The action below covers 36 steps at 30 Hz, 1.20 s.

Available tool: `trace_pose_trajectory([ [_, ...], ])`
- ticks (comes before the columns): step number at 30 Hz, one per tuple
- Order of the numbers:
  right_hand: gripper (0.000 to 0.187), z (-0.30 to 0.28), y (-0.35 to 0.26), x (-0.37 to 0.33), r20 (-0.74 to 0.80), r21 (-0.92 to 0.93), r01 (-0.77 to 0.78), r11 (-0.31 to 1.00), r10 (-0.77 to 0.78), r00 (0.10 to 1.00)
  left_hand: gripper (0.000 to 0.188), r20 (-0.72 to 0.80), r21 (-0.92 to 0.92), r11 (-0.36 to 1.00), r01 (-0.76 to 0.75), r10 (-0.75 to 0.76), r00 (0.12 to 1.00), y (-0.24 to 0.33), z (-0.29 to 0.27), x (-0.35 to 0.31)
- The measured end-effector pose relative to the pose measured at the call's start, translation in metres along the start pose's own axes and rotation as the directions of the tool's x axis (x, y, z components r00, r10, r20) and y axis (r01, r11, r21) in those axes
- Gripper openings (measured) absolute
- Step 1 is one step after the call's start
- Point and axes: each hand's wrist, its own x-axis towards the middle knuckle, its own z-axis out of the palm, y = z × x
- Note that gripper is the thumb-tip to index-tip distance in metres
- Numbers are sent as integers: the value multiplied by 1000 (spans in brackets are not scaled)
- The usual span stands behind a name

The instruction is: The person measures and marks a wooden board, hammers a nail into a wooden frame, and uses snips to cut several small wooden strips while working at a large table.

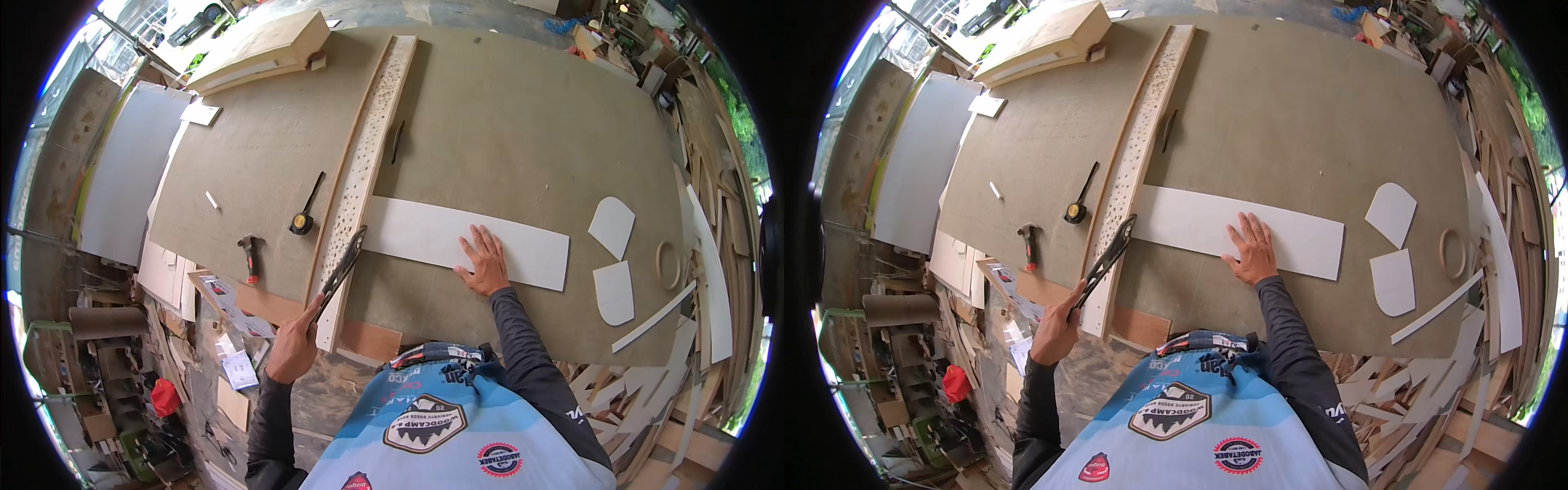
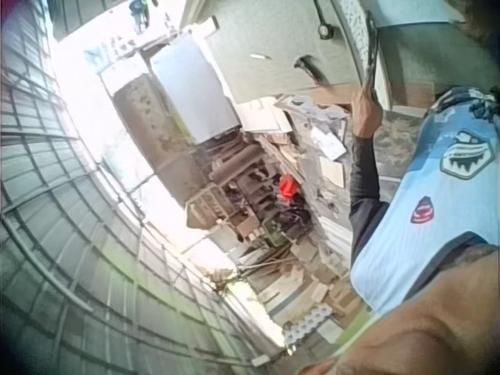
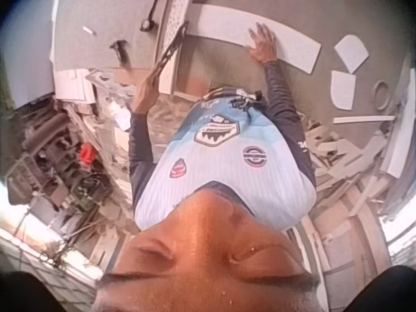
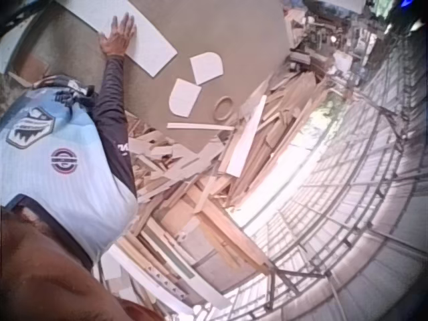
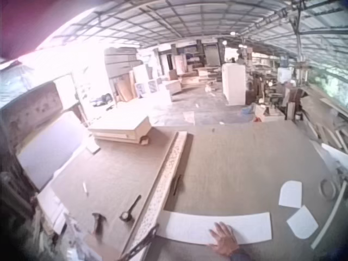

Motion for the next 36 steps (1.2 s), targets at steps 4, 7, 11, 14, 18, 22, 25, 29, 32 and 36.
trace_pose_trajectory([
  [4, 82, 4, -5, 6, 69, -65, 49, 997, -44, 997, 61, -38, 101, 994, -32, 36, 999, -16, 10, -3],
  [7, 83, 13, -2, 16, 92, -111, 100, 989, -90, 992, 62, -5, 100, 995, -4, 5, 1000, -12, 12, -1],
  [11, 80, 15, 5, 26, 133, -144, 133, 981, -114, 985, 62, 11, 84, 996, 4, -5, 1000, -5, 12, 7],
  [14, 78, 15, 0, 33, 163, -160, 142, 977, -116, 980, 65, 20, 75, 997, -1, -1, 1000, -3, 14, 12],
  [18, 77, 20, -2, 37, 165, -173, 161, 972, -132, 977, 66, 45, 87, 996, 6, -10, 999, -6, 14, 22],
  [22, 76, 24, -11, 42, 155, -237, 172, 956, -138, 978, 68, 128, 164, 984, 66, -88, 988, -5, 12, 34],
  [25, 78, 25, -16, 46, 120, -190, 164, 968, -143, 983, 72, 175, 183, 981, 68, -100, 979, -11, 15, 46],
  [29, 84, 29, -14, 50, 119, -202, 161, 966, -139, 983, 75, 225, 271, 962, 10, -73, 972, -13, 18, 68],
  [32, 81, 32, -13, 53, 100, -206, 195, 959, -178, 979, 76, 244, 313, 949, -41, -39, 969, -18, 22, 82],
  [36, 79, 32, -9, 60, 86, -203, 183, 962, -168, 982, 79, 251, 351, 935, -50, -43, 967, -11, 23, 94],
])
